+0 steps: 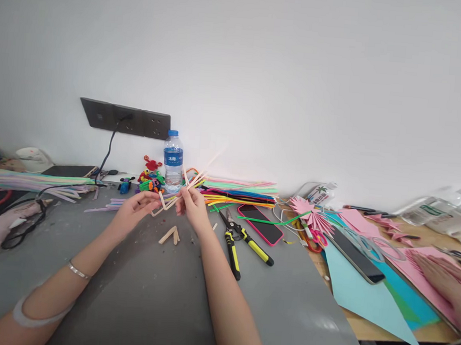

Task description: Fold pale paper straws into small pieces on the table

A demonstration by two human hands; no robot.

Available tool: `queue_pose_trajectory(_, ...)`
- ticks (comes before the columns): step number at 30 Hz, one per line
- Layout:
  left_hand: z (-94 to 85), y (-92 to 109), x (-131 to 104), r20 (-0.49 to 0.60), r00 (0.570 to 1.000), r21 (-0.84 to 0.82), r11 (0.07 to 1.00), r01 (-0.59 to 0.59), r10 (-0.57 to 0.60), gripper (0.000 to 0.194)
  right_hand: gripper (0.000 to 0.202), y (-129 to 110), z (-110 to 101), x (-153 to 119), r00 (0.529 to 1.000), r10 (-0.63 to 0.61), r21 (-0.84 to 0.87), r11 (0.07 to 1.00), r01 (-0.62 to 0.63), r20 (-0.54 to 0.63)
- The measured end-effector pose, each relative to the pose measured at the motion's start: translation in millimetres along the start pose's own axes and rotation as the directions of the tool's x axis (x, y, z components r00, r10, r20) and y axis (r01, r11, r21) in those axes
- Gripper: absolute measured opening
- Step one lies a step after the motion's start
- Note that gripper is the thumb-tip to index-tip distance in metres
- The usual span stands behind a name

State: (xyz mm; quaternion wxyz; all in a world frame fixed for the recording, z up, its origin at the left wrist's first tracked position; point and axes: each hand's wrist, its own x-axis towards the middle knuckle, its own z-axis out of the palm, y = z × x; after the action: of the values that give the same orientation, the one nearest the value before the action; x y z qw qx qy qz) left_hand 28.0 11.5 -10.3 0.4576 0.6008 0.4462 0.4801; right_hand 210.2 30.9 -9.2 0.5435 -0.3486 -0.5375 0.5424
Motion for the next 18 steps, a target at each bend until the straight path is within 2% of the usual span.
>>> queue_pose_trajectory(3, 3.7, -1.8, -1.6, 0.052, 0.999, -0.027, 1.0, 0.016, -0.014, 0.031, 0.04, 0.6, 3.5, -2.0, 0.995, 0.037, 0.04, 0.998, -0.041, 0.092)
queue_pose_trajectory(8, 4.8, -5.2, -1.2, 0.002, 0.999, -0.068, 0.997, 0.044, -0.044, 0.031, 0.039, -1.5, 6.9, -4.3, 0.98, 0.064, 0.028, 0.997, -0.071, 0.188)
queue_pose_trajectory(13, 7.2, 0.2, -2.4, -0.043, 0.988, -0.295, 0.947, 0.128, -0.148, 0.037, 0.039, -1.3, 6.2, -3.2, 0.981, 0.073, 0.077, 0.993, -0.088, 0.179)
queue_pose_trajectory(18, 7.8, 4.2, -2.1, -0.046, 0.981, -0.482, 0.864, 0.143, -0.188, 0.036, 0.038, -3.2, 5.7, -4.4, 0.974, 0.087, 0.142, 0.983, -0.119, 0.209)
